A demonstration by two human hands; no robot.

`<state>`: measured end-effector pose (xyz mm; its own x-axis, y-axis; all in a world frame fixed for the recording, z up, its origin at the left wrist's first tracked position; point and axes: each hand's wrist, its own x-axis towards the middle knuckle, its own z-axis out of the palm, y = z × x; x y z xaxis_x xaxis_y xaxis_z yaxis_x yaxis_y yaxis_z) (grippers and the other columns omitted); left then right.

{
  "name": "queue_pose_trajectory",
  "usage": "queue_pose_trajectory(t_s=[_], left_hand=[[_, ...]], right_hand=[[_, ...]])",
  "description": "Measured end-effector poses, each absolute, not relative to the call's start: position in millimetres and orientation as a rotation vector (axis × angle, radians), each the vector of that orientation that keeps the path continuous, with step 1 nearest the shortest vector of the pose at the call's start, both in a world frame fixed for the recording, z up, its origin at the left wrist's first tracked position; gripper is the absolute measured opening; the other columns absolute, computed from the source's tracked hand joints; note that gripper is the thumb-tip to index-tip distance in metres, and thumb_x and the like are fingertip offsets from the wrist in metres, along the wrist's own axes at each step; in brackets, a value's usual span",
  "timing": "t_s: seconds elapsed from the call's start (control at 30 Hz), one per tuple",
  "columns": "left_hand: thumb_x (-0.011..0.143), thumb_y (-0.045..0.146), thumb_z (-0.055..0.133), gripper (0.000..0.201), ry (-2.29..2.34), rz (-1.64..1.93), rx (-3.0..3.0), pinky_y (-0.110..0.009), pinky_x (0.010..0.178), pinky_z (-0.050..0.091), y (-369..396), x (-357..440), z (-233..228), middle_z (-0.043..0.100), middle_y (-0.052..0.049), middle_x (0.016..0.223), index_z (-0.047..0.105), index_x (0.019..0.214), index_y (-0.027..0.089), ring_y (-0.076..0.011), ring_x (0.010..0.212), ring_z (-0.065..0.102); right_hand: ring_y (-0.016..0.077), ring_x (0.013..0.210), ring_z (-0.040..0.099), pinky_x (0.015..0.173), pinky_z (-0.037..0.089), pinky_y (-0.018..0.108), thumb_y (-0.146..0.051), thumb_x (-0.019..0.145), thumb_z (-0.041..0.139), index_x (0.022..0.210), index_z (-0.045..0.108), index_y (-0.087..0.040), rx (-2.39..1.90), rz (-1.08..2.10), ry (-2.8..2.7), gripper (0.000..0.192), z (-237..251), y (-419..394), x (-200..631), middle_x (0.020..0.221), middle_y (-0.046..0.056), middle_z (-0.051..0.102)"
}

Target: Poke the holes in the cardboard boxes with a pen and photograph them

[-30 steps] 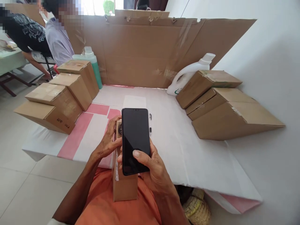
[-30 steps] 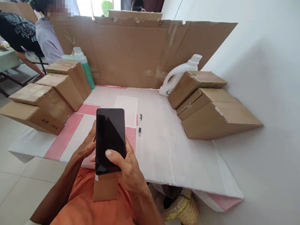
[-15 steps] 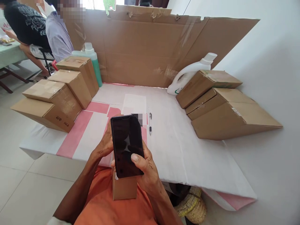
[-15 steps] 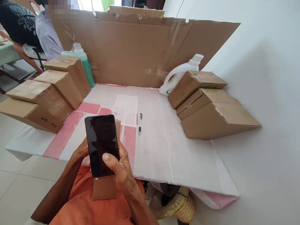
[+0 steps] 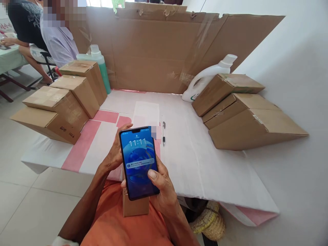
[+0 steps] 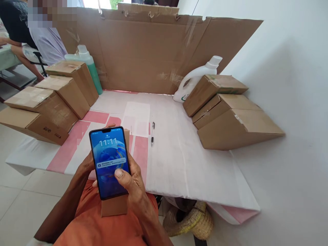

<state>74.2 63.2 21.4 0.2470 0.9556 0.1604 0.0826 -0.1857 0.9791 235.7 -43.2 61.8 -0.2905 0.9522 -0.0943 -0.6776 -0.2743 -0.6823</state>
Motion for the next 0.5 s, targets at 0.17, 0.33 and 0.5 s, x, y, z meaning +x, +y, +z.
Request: queue_pose_trajectory(t_s=[0.17, 0.33, 0.5], left_hand=[[0.088, 0.066, 0.073, 0.089, 0.984, 1.045, 1.618, -0.060, 0.131, 0.036, 62.9, 67.3, 21.4, 0.047, -0.016, 0.166, 0.046, 0.160, 0.023, -0.0425, 0.155, 0.044], [0.088, 0.059, 0.075, 0.090, 0.978, 1.015, 1.566, -0.057, 0.126, 0.041, 63.1, 63.4, 19.3, 0.052, -0.015, 0.159, 0.039, 0.163, 0.024, -0.0399, 0.147, 0.052], [0.089, 0.060, 0.073, 0.089, 0.987, 1.031, 1.546, -0.056, 0.126, 0.040, 63.7, 64.3, 16.6, 0.052, -0.015, 0.157, 0.039, 0.162, 0.023, -0.0389, 0.145, 0.052]], right_hand=[[0.0304, 0.082, 0.085, 0.078, 0.073, 0.047, -0.055, 0.095, 0.075, 0.133, 0.064, -0.023, -0.723, 1.660, -0.600, 0.050, 60.6, -39.4, 251.1, 0.086, 0.006, 0.083], [0.0292, 0.070, 0.083, 0.068, 0.072, 0.044, -0.066, 0.085, 0.083, 0.116, 0.067, -0.021, -1.123, 1.239, -0.563, 0.057, 32.7, -11.6, 300.6, 0.081, 0.004, 0.081], [0.0327, 0.070, 0.083, 0.063, 0.070, 0.043, -0.075, 0.063, 0.090, 0.100, 0.068, -0.017, -1.538, 0.942, -0.451, 0.072, -28.0, 2.5, 362.7, 0.071, 0.005, 0.078]])
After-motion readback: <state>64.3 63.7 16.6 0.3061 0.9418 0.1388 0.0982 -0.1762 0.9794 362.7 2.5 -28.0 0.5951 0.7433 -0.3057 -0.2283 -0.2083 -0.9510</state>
